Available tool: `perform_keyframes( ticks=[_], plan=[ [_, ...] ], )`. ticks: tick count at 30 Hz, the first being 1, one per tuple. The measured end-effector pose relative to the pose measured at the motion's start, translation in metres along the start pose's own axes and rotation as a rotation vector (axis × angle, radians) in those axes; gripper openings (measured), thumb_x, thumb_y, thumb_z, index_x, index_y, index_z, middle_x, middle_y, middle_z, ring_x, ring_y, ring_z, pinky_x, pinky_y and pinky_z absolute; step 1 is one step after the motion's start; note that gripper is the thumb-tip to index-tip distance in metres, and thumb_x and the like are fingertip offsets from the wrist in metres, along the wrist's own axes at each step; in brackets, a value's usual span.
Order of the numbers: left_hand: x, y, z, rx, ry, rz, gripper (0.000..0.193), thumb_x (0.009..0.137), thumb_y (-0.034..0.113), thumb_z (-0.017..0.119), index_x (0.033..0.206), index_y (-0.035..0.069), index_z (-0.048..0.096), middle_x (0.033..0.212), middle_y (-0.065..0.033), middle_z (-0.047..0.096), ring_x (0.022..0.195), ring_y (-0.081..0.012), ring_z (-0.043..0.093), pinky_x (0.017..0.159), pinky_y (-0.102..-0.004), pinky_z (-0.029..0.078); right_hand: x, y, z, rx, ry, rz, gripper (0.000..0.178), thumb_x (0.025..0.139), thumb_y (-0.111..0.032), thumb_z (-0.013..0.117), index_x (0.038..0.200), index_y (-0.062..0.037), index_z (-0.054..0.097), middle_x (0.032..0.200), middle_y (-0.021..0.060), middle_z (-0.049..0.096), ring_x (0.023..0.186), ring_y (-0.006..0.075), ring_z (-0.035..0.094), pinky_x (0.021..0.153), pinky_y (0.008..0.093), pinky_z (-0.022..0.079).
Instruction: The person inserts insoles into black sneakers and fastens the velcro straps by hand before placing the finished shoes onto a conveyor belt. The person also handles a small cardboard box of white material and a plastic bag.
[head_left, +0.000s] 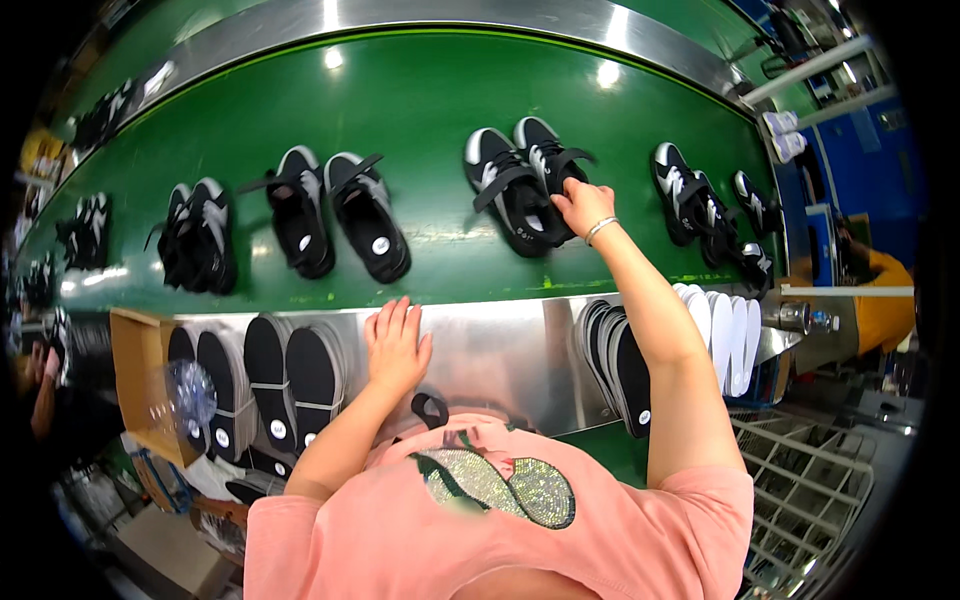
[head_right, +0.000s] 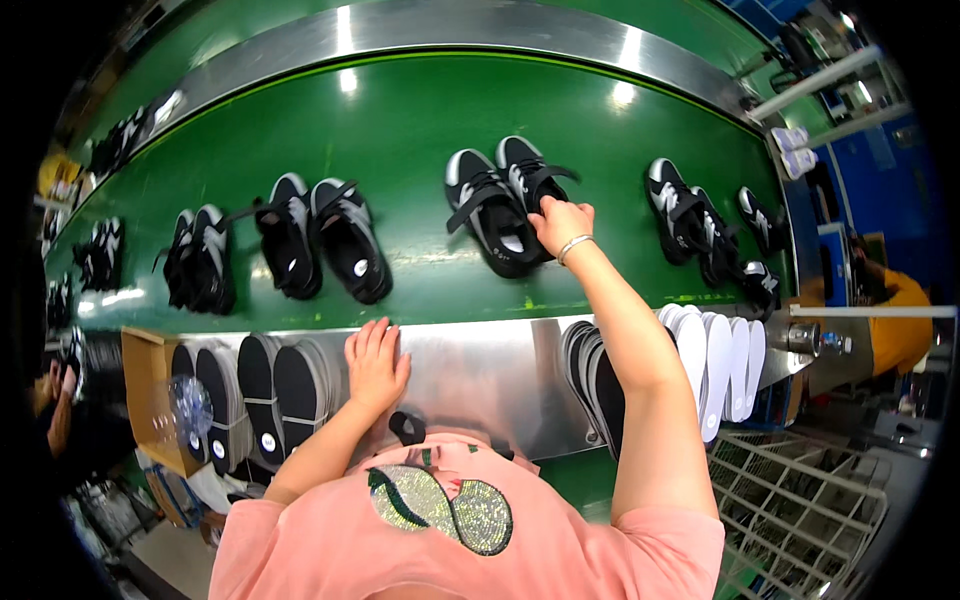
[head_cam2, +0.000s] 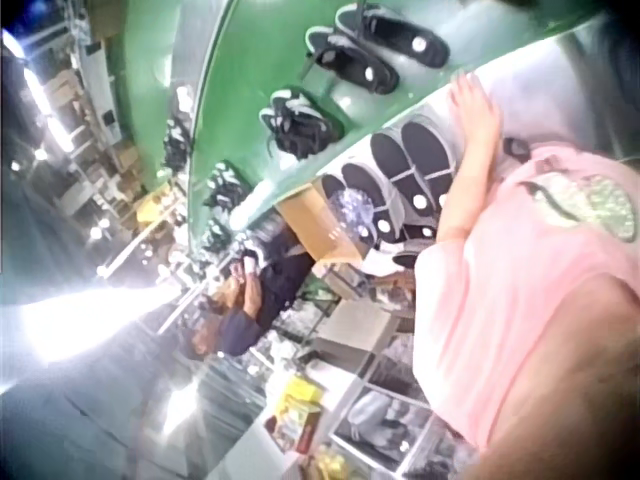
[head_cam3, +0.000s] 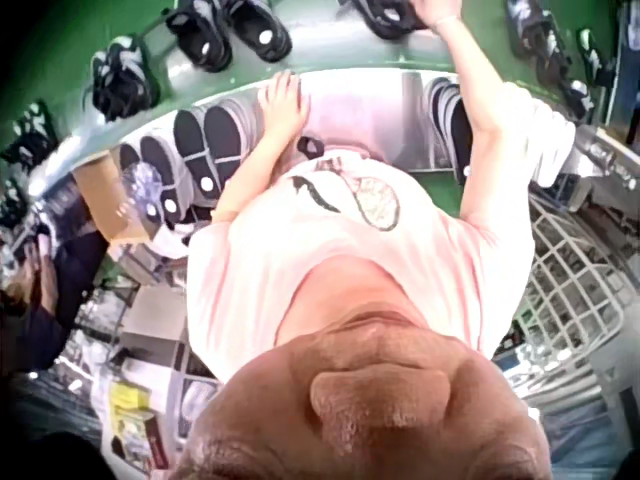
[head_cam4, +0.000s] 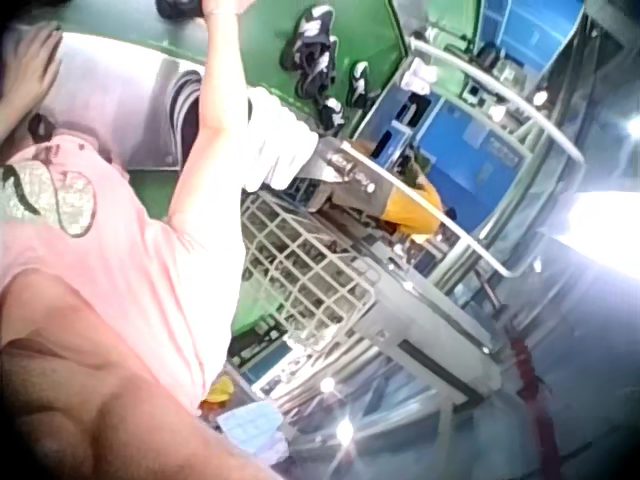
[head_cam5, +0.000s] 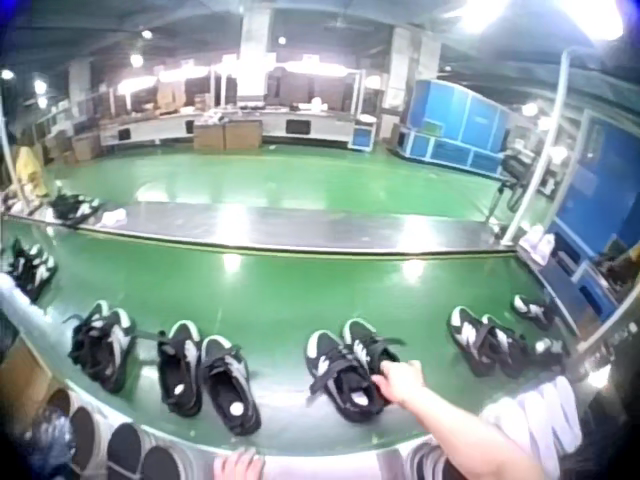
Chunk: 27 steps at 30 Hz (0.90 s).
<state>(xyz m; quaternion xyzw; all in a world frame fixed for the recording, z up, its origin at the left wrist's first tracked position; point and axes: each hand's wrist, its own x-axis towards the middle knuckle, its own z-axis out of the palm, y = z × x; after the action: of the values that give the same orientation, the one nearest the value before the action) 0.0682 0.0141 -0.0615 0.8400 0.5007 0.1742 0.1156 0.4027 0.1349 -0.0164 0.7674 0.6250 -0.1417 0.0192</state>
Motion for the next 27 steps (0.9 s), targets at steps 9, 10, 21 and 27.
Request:
perform_keyframes(
  ticks=[9,10,21,27],
  plan=[
    [-0.006,-0.003,0.01,-0.035,0.093,0.01,0.041,0.07,0.024,0.059,0.106,0.005,0.05,0.116,-0.0119,0.047,0.11,-0.0286,0.039,0.093,-0.0437,0.025,-0.032,-0.034,0.001,0.031,-0.147,0.075,0.043,0.071,-0.033,0.055,0.102,-0.0044,0.052,0.098,0.017,0.06,0.096,0.032,0.055,0.086,0.0456,0.034],
    [-0.003,-0.001,0.009,-0.085,0.077,-0.009,0.041,0.073,0.024,0.058,0.108,0.004,0.05,0.113,-0.0128,0.049,0.111,-0.0291,0.038,0.094,-0.0446,0.024,-0.038,-0.038,-0.002,0.009,-0.141,0.098,0.042,0.07,-0.033,0.056,0.101,-0.0045,0.053,0.098,0.0165,0.06,0.096,0.0318,0.056,0.086,0.0456,0.035],
    [0.005,0.076,-0.017,-0.519,0.038,0.038,0.063,0.058,0.019,0.064,0.115,0.001,0.044,0.126,-0.0213,0.034,0.117,-0.0387,0.03,0.097,-0.0453,0.026,-0.221,-0.09,0.013,0.061,-0.086,-0.058,0.026,0.069,-0.025,0.054,0.08,-0.0019,0.052,0.067,0.0159,0.061,0.067,0.032,0.06,0.077,0.0434,0.036],
    [-0.004,0.087,-0.027,-0.249,0.005,0.166,0.059,0.057,0.019,0.066,0.109,0.0,0.047,0.119,-0.018,0.042,0.114,-0.0363,0.034,0.095,-0.0462,0.026,-0.275,-0.075,0.024,0.071,0.118,-0.125,0.026,0.078,-0.03,0.05,0.084,-0.0045,0.053,0.064,0.0136,0.06,0.065,0.0304,0.059,0.089,0.0428,0.031]
  ],
)
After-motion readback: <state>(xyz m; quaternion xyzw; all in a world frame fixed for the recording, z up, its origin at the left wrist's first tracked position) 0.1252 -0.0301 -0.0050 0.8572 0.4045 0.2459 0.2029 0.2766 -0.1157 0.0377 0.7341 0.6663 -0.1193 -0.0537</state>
